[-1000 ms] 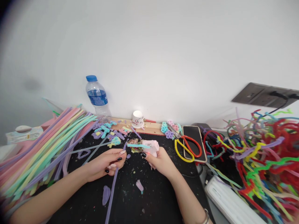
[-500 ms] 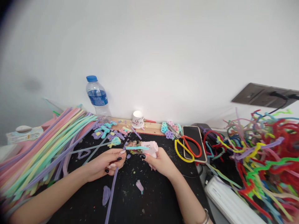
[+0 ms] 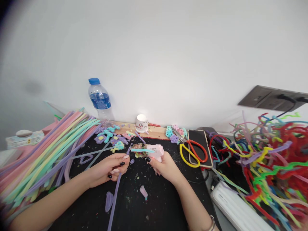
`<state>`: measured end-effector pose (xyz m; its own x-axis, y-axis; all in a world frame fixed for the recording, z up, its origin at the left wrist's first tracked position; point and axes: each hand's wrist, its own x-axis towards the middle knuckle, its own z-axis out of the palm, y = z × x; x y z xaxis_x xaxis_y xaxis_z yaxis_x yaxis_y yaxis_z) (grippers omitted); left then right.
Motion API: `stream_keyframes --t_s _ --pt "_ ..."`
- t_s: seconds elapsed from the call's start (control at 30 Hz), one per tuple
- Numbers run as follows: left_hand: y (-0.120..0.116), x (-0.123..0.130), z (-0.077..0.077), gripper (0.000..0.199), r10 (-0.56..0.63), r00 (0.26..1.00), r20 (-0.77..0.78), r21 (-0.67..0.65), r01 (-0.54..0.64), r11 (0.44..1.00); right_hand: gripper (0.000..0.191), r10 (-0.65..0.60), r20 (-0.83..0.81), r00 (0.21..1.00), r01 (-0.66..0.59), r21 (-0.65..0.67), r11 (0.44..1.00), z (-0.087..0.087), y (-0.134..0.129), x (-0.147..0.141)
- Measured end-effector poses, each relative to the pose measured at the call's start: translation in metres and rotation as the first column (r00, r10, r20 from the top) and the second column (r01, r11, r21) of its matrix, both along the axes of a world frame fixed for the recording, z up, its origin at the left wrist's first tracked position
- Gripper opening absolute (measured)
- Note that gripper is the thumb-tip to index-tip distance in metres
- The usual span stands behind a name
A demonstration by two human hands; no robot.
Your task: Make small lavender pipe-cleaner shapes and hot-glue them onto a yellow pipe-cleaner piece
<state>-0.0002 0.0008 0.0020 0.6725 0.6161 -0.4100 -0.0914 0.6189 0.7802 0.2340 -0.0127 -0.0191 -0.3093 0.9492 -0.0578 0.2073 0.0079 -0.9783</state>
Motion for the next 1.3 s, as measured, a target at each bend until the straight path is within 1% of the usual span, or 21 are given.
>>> stream_keyframes --t_s 0.33,0.57,0.67,0.83,0.97,1.13,1.2,1.3 --pt "0.0006 -0.0008 -0.0008 0.024 0.004 1.0 0.004 0.007 -0.004 1.0 0.028 -0.013 -0.003 1.0 0.013 -0.014 1.0 0.0048 -0.0006 -0.0022" --pt "0.0005 -0.0007 -0.0013 0.024 0.002 1.0 0.008 0.006 -0.002 1.0 0.027 -0.005 0.07 0.998 0.008 -0.047 0.999 0.0062 -0.0025 -0.0015" --pt "-0.0002 -0.0009 -0.0013 0.024 0.002 1.0 -0.004 -0.002 -0.002 1.0 0.029 0.003 0.073 0.997 0.0 -0.033 0.999 0.0063 -0.002 -0.0018" --pt "-0.0006 -0.0009 -0.0007 0.027 0.003 1.0 -0.015 0.004 -0.003 1.0 0.035 0.005 0.028 1.0 -0.005 0.003 1.0 0.0044 -0.0004 -0.0027" --pt "0.0 -0.0008 -0.0012 0.028 0.003 1.0 -0.019 0.008 -0.003 1.0 0.035 -0.017 0.015 1.0 0.017 -0.003 1.0 0.0043 -0.0005 -0.0029" --pt "-0.0003 -0.0007 -0.0013 0.027 0.005 1.0 -0.022 0.004 -0.005 1.0 0.032 0.012 0.058 0.998 -0.011 -0.023 1.0 0.0057 -0.002 -0.0018" --pt "-0.0003 -0.0005 -0.001 0.026 -0.001 1.0 -0.022 0.009 0.001 1.0 0.03 0.005 0.077 0.997 -0.003 -0.03 1.0 0.0062 -0.0023 -0.0017" --pt "-0.0002 -0.0006 -0.0009 0.027 -0.007 1.0 -0.023 0.016 0.007 1.0 0.032 0.002 0.064 0.998 -0.001 -0.019 1.0 0.0064 -0.002 -0.0029"
